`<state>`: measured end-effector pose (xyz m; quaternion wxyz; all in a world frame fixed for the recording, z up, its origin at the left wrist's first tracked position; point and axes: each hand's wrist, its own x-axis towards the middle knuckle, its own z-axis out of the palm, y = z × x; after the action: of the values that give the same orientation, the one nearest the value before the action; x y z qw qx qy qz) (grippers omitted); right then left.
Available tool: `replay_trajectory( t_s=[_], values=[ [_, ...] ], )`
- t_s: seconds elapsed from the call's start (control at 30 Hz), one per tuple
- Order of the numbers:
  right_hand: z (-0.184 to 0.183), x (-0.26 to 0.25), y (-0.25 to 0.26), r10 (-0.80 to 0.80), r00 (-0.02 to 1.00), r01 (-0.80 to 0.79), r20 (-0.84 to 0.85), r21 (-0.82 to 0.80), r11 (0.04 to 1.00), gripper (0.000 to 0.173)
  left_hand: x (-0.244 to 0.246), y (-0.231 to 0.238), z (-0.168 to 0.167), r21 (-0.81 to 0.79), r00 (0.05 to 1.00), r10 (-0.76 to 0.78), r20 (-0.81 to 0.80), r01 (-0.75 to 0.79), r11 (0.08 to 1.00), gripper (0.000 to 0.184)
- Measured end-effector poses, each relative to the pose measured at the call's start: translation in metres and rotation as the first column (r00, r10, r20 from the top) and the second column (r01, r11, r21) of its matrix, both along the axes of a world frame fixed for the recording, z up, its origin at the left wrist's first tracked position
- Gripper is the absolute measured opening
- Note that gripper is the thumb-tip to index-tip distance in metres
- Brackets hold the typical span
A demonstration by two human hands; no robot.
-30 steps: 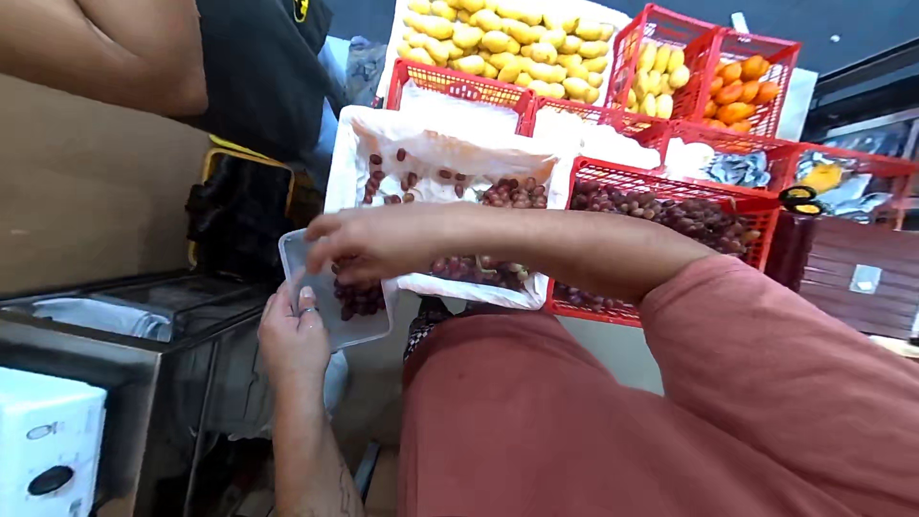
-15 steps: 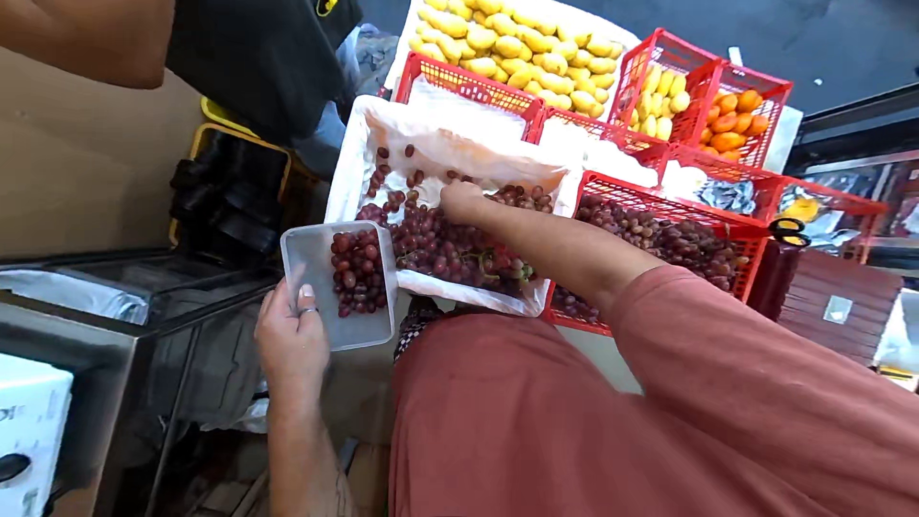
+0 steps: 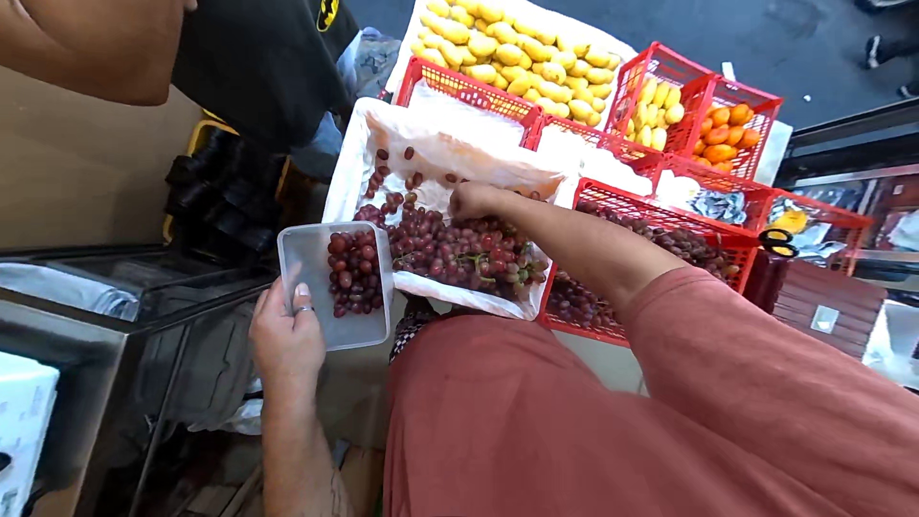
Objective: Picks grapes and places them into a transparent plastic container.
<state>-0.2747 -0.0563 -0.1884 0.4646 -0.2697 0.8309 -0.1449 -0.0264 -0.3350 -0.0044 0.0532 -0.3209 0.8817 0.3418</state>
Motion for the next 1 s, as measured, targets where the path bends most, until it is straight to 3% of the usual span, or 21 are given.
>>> replay_trajectory(
  t_s=[0.07,0.17,0.33,0.47,0.73,0.87,1.0],
  values=[
    [0.002,0.005,-0.001,-0.074,0.996,0.070,-0.055,-0.067,0.995,0.027,-0.002,0.001,0.002,-0.001,1.000,-0.015,0.014,0.015,1.000,0.039],
    [0.013,0.010,-0.011,-0.254,0.927,0.235,-0.276,-0.101,0.967,0.027,-0.002,0.001,0.001,-0.002,1.000,0.003,0.017,-0.003,1.000,0.039],
    [0.008,0.011,-0.025,-0.164,0.873,0.233,-0.459,0.100,0.967,0.054,-0.005,0.002,0.003,-0.002,1.000,0.007,0.020,-0.007,1.000,0.039],
    [0.005,0.010,-0.028,-0.155,0.875,0.225,-0.459,0.103,0.969,0.042,-0.003,0.001,0.000,-0.018,1.000,0.008,0.020,-0.008,1.000,0.039],
    [0.000,0.012,0.000,-0.046,0.892,0.066,-0.449,0.029,0.997,0.045,0.001,-0.002,-0.004,-0.012,1.000,0.009,-0.002,-0.009,1.000,0.039],
    [0.000,0.010,-0.006,-0.105,0.887,0.162,-0.450,0.090,0.983,0.039,-0.002,0.000,-0.002,-0.016,1.000,0.013,0.008,-0.013,1.000,0.038],
    [0.002,0.010,-0.013,-0.070,0.867,0.136,-0.494,0.099,0.986,0.035,-0.004,0.000,0.001,-0.023,1.000,0.004,0.010,-0.004,1.000,0.037]
  ],
)
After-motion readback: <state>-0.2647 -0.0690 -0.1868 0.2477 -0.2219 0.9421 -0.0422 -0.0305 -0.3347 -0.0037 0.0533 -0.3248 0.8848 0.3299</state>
